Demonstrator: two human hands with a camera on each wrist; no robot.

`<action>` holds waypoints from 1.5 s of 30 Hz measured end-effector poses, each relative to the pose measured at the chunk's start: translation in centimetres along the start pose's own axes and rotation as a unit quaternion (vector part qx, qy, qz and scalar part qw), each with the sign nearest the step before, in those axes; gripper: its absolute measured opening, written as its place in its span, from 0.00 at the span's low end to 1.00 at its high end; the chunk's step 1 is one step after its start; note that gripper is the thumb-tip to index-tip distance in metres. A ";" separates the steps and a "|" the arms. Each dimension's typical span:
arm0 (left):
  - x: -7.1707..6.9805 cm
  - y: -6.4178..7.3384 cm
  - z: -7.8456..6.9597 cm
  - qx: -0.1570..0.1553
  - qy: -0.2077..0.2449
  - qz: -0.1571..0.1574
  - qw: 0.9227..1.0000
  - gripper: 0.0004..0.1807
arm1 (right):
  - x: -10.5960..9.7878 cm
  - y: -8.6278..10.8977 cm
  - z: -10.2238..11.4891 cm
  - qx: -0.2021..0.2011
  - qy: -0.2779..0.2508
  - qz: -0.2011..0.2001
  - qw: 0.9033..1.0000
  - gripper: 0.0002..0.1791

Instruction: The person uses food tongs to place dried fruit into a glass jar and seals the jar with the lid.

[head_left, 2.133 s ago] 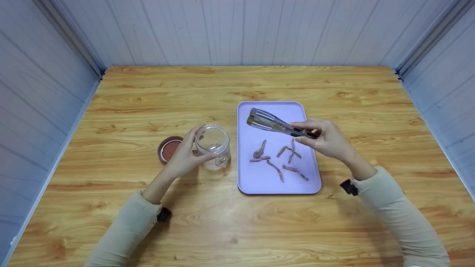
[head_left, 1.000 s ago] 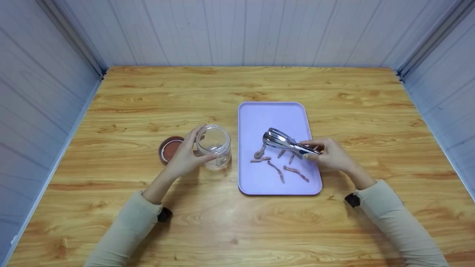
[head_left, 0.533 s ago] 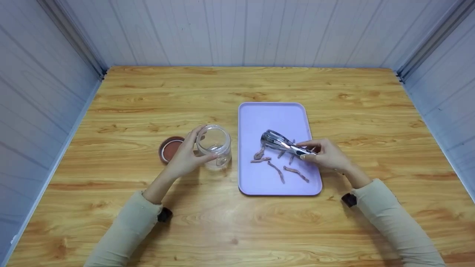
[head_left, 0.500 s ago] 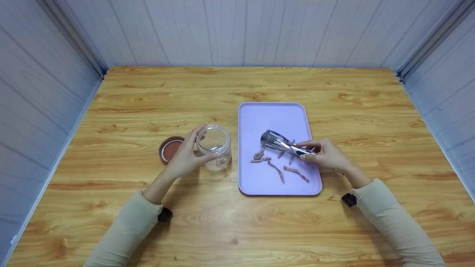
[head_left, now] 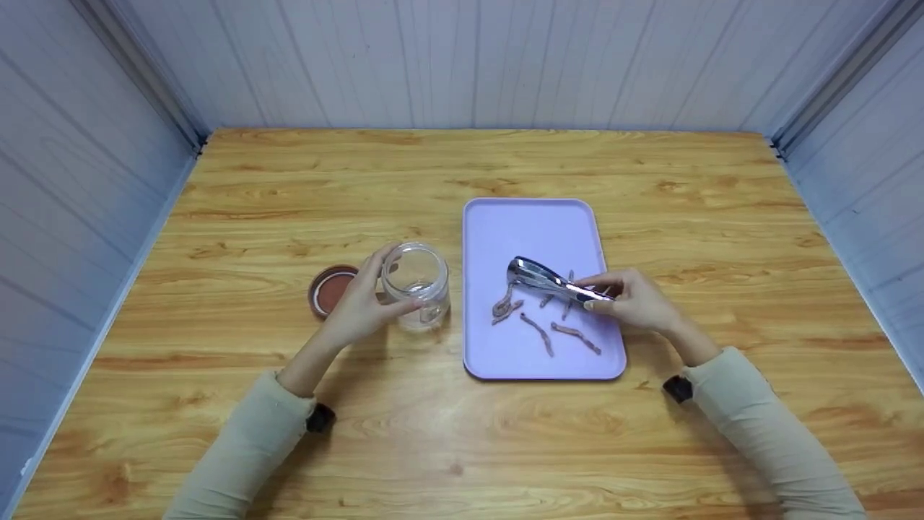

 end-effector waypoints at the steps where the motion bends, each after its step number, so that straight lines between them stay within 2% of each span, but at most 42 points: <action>1: 0.0 0.0 0.0 0.000 0.001 0.000 1.000 0.45 | 0.0 0.0 0.0 -0.002 -0.003 -0.001 1.000 0.16; 7: 0.0 0.0 0.0 -0.002 0.003 0.002 1.000 0.44 | -0.2 0.1 0.2 -0.012 -0.012 -0.005 1.000 0.15; 25: -0.1 0.1 -0.2 0.004 -0.003 -0.001 1.000 0.45 | -1.1 0.4 1.1 -0.001 -0.015 -0.012 1.000 0.17; 31: 0.0 0.1 0.0 0.003 -0.003 0.002 1.000 0.45 | -1.5 0.3 0.1 -0.005 -0.029 -0.021 0.999 0.16; 38: 0.4 -0.9 3.4 0.018 -0.007 -0.008 1.000 0.48 | -1.9 0.1 -1.7 -0.001 -0.055 -0.029 0.998 0.17; 45: 0.4 -1.0 4.0 0.017 -0.020 -0.015 1.000 0.49 | -2.5 0.3 -0.7 -0.004 -0.056 -0.037 0.998 0.17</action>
Point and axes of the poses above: each hand's wrist, its own y-axis away from the middle knuckle, its own x-axis out of the palm, z = x × y, the point moved 6 cm from there along -y, towards the middle knuckle, and after that the axes turned 2 degrees about -z, right-handed, at the moved point
